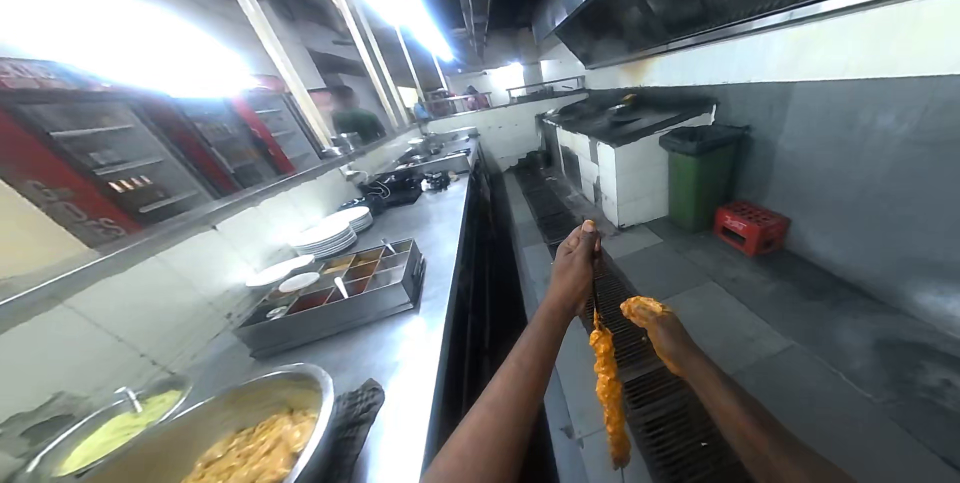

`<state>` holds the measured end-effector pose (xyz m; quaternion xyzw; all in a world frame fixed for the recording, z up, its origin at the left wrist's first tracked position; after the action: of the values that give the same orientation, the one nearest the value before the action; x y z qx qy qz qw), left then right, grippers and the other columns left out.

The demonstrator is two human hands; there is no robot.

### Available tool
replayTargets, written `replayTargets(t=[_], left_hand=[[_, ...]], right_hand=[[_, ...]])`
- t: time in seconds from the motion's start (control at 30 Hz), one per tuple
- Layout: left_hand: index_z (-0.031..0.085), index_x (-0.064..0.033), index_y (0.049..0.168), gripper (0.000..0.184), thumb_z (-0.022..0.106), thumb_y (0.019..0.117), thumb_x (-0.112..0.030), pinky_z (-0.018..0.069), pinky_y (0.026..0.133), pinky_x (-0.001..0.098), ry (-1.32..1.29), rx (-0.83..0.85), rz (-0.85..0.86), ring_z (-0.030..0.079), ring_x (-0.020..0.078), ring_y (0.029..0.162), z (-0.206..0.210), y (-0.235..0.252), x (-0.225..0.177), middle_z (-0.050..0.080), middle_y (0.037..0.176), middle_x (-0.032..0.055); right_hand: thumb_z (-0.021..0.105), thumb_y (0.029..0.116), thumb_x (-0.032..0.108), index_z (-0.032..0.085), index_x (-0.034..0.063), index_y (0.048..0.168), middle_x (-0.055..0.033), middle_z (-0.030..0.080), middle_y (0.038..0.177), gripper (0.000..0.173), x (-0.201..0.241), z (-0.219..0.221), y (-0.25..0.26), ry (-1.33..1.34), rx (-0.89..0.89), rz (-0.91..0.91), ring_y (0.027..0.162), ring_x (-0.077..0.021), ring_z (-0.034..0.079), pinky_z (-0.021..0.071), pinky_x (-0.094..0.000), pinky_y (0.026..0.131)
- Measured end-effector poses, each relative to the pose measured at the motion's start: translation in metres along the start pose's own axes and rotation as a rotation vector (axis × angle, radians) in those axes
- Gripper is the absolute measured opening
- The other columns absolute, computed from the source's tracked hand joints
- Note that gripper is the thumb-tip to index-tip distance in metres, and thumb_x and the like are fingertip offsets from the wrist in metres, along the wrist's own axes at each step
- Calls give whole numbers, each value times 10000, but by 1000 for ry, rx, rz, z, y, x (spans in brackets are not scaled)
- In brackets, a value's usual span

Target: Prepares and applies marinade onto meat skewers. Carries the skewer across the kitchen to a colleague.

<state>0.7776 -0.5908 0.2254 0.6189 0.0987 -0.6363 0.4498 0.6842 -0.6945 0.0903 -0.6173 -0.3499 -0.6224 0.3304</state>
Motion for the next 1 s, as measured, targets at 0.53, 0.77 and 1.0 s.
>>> replayTargets(t=[0.53,0.77,1.0], left_hand=[[509,-171,809,333,368,1110,-197,371,571,158,-57,-42,-13,417,5,586,6,7,15,457,682,-88],[473,-193,783,383,275,1111,-185,390,582,167,-94,279,-67,432,7,588,24,8,3,451,656,-98],[496,-238,737,414,272,1084,-211,415,615,189,-122,462,9,473,5,613,34,11,-25,481,636,-126]], right_hand=[[193,1117,379,281,59,1611,-150,329,1645,595,-24,61,-13,73,106,-64,1490,-207,361,323,-361,1209],[588,1005,118,660,11,1216,-78,696,1179,248,27,5,-1,8,22,-305,1058,-129,654,546,-329,905],[513,1066,129,618,4,1339,-132,646,1319,319,61,41,8,-312,259,-337,1199,-162,604,469,-355,1055]])
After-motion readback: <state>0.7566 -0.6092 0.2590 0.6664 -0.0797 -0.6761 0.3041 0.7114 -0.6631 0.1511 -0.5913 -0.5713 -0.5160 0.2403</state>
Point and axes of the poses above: each hand's wrist, its own y-axis towards the middle knuckle, its own z-axis out of the palm, x = y × z, the point moved 10 cm from there along y, towards the middle knuckle
